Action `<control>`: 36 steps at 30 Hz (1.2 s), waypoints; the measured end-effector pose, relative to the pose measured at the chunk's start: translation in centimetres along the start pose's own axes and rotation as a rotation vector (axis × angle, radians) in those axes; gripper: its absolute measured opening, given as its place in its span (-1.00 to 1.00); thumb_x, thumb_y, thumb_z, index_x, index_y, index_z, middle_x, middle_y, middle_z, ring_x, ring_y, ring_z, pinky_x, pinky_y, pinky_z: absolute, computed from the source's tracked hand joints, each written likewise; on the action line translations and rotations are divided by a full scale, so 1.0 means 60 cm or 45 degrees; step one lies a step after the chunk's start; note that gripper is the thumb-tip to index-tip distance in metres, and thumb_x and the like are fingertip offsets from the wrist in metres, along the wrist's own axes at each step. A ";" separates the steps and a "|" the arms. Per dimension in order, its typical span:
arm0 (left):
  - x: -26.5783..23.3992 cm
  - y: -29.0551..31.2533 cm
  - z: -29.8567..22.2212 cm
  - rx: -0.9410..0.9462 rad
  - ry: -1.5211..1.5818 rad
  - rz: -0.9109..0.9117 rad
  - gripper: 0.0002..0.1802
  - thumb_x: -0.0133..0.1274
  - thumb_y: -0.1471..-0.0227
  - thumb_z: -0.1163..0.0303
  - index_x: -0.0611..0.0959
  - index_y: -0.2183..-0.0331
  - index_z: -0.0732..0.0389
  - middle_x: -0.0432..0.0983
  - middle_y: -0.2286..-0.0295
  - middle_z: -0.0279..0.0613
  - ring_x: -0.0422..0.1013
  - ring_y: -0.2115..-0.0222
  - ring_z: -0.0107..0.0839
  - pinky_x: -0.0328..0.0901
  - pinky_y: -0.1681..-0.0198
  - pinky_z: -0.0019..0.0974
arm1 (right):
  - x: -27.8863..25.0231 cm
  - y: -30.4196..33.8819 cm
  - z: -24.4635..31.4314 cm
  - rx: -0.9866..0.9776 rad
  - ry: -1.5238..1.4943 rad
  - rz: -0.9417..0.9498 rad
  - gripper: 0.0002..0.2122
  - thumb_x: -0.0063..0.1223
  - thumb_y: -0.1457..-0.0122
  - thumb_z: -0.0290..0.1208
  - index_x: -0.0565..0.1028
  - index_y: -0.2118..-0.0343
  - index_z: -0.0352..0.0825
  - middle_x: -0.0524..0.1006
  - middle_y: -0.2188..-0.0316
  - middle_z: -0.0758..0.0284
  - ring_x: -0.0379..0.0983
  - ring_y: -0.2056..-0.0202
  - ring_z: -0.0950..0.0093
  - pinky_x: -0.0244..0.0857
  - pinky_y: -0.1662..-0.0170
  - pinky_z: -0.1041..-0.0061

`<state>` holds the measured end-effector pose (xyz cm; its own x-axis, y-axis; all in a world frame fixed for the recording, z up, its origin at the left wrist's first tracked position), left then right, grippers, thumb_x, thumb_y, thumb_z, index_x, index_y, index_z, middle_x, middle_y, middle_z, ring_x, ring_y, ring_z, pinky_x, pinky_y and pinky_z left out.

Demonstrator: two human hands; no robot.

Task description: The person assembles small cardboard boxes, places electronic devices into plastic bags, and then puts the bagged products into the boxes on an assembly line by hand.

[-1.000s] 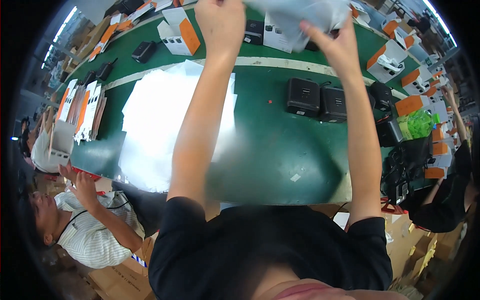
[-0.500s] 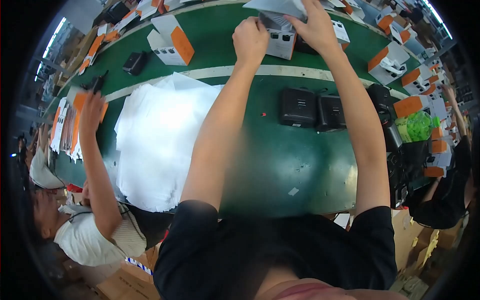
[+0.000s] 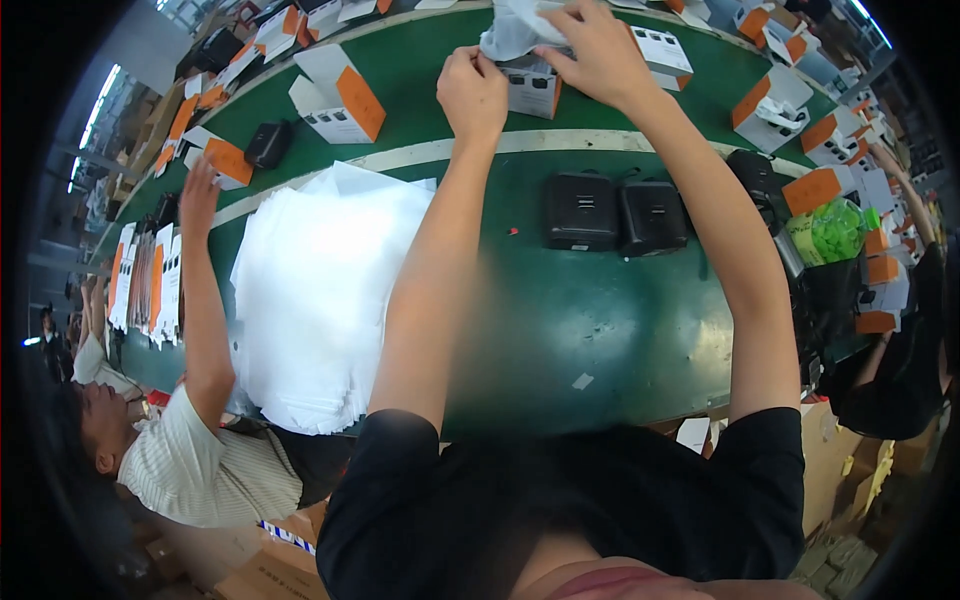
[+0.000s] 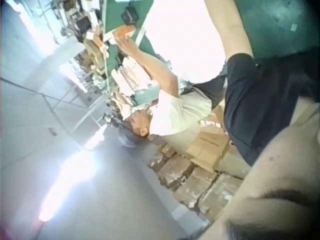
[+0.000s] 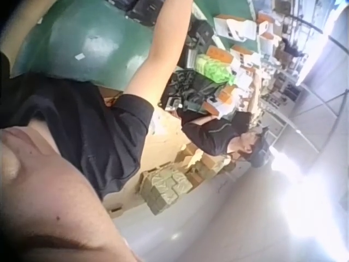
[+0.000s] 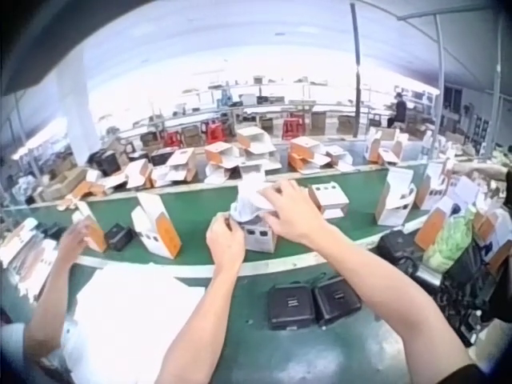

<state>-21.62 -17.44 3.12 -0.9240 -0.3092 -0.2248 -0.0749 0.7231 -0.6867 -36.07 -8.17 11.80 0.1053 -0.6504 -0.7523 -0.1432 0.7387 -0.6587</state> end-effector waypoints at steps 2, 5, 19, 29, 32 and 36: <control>-0.001 0.000 -0.001 -0.031 0.052 0.079 -0.82 0.05 -0.06 0.40 0.64 0.37 0.32 0.59 0.43 0.05 0.53 0.37 0.04 0.39 0.25 -0.03 | -0.020 -0.001 0.016 -0.033 -0.050 -0.074 -0.60 0.26 -0.03 -0.26 0.52 0.05 -0.23 0.45 0.20 0.15 0.39 0.11 0.12 0.28 0.06 0.18; -0.003 0.001 -0.006 -0.051 0.049 0.117 -0.82 0.05 -0.07 0.38 0.63 0.39 0.31 0.59 0.45 0.03 0.53 0.41 0.05 0.40 0.29 -0.02 | -0.016 -0.006 0.022 -0.074 -0.059 0.095 -0.60 0.28 -0.02 -0.27 0.52 0.06 -0.24 0.45 0.20 0.14 0.37 0.09 0.12 0.27 0.06 0.19; 0.023 0.020 -0.003 0.169 -0.061 -0.005 -0.94 0.06 -0.03 0.51 0.56 0.39 0.29 0.54 0.47 0.03 0.50 0.41 0.03 0.37 0.31 -0.03 | 0.053 0.011 -0.006 -0.318 -0.097 0.281 -0.72 0.03 -0.03 -0.48 0.58 0.16 -0.30 0.57 0.13 0.27 0.48 0.08 0.27 0.28 -0.07 0.18; 0.013 0.016 0.021 -0.037 -0.162 -0.081 -0.85 -0.02 -0.14 0.34 0.52 0.36 0.22 0.46 0.35 0.00 0.43 0.24 0.01 0.34 0.15 0.01 | 0.107 0.187 -0.446 0.496 0.280 0.501 -0.50 0.10 -0.14 -0.42 0.38 -0.20 -0.10 0.44 -0.15 0.15 0.39 -0.13 0.10 0.33 -0.12 0.19; -0.051 0.012 -0.026 -0.038 0.044 -0.115 -0.73 0.05 -0.14 0.31 0.50 0.17 0.27 0.42 0.26 0.00 0.42 0.22 -0.04 0.36 0.13 -0.05 | 0.084 0.156 -0.468 0.544 0.536 0.744 -0.49 0.08 -0.18 -0.39 0.35 -0.23 -0.04 0.44 -0.13 0.15 0.44 -0.07 0.11 0.36 -0.06 0.17; -0.107 0.011 -0.080 -0.021 0.297 -0.069 -0.73 0.10 -0.10 0.35 0.53 0.18 0.29 0.43 0.32 -0.03 0.44 0.27 -0.13 0.39 0.20 -0.12 | -0.016 0.110 -0.502 0.420 0.547 0.509 -0.52 0.08 -0.20 -0.40 0.41 -0.22 -0.05 0.53 0.04 0.09 0.47 0.01 0.07 0.35 0.00 0.14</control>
<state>-17.51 -12.02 7.45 -0.9799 -0.1983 -0.0207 -0.1313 0.7200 -0.6815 -66.75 -8.03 8.62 -0.3037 -0.2776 -0.9114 0.2256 0.9085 -0.3519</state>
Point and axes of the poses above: each hand's wrist, its own y-axis away from the middle knuckle, its own x-axis out of the palm, z = x × y, the point moved 6 cm from there along -y, towards the middle knuckle
